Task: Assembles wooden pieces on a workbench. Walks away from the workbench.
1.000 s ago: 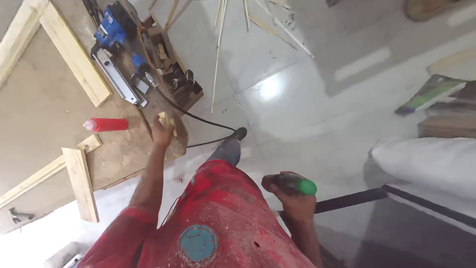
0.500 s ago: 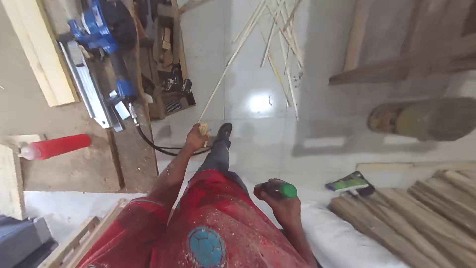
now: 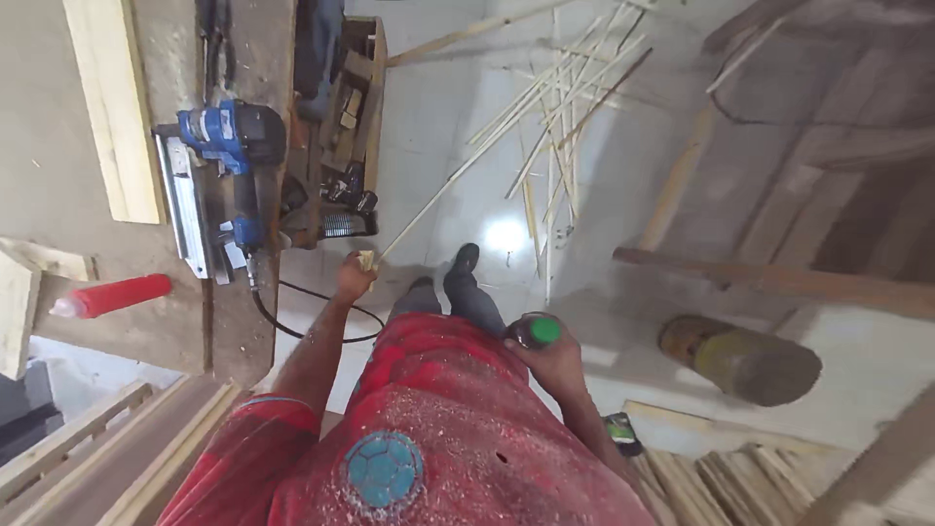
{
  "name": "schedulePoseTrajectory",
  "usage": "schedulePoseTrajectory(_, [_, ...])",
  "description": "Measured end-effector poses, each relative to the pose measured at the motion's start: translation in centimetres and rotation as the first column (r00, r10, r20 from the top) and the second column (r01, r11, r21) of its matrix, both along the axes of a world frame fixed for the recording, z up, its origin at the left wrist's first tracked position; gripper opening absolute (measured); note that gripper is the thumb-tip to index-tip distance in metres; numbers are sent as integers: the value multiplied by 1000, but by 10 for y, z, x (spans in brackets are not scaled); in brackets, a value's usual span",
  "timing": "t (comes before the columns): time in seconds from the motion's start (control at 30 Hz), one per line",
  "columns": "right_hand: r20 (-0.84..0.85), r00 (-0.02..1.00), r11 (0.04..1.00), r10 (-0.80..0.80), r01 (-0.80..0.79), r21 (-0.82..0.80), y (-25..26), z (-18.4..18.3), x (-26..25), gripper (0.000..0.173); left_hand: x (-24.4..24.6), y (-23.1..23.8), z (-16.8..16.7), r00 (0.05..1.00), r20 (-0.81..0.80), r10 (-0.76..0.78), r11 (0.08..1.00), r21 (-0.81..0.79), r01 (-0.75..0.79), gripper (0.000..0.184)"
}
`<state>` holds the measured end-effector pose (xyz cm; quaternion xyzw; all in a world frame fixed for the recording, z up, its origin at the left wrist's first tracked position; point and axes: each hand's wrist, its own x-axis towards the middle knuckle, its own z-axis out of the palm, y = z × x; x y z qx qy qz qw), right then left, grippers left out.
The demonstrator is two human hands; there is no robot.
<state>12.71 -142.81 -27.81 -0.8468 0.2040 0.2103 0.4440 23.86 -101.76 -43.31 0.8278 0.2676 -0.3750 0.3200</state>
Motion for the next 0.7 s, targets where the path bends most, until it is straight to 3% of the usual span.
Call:
schedulePoseTrajectory(0.2, [-26, 996, 996, 84, -84, -10, -36, 3, 95, 76, 51, -36, -9, 999, -15, 34, 998, 56, -33, 82])
schedulePoseTrajectory(0.43, [-47, 998, 998, 49, -47, 30, -37, -4, 175, 74, 235, -5, -34, 995, 69, -76, 955, 293, 52, 89])
schedulePoseTrajectory(0.53, [-78, 993, 996, 83, -86, -36, -17, -1, 214, 74, 323, 18, -48, 972, 208, -112, 890, 457, 5, 112])
schedulePoseTrajectory(0.6, [-93, 988, 992, 121, -123, -13, -4, 3, 238, 73, 365, 29, -56, 951, 297, -86, 874, 480, -71, 120])
schedulePoseTrajectory(0.7, [-37, 978, 977, 203, -200, 70, 14, 10, 268, 71, 393, 10, -25, 962, 239, -128, 917, 397, 23, 99])
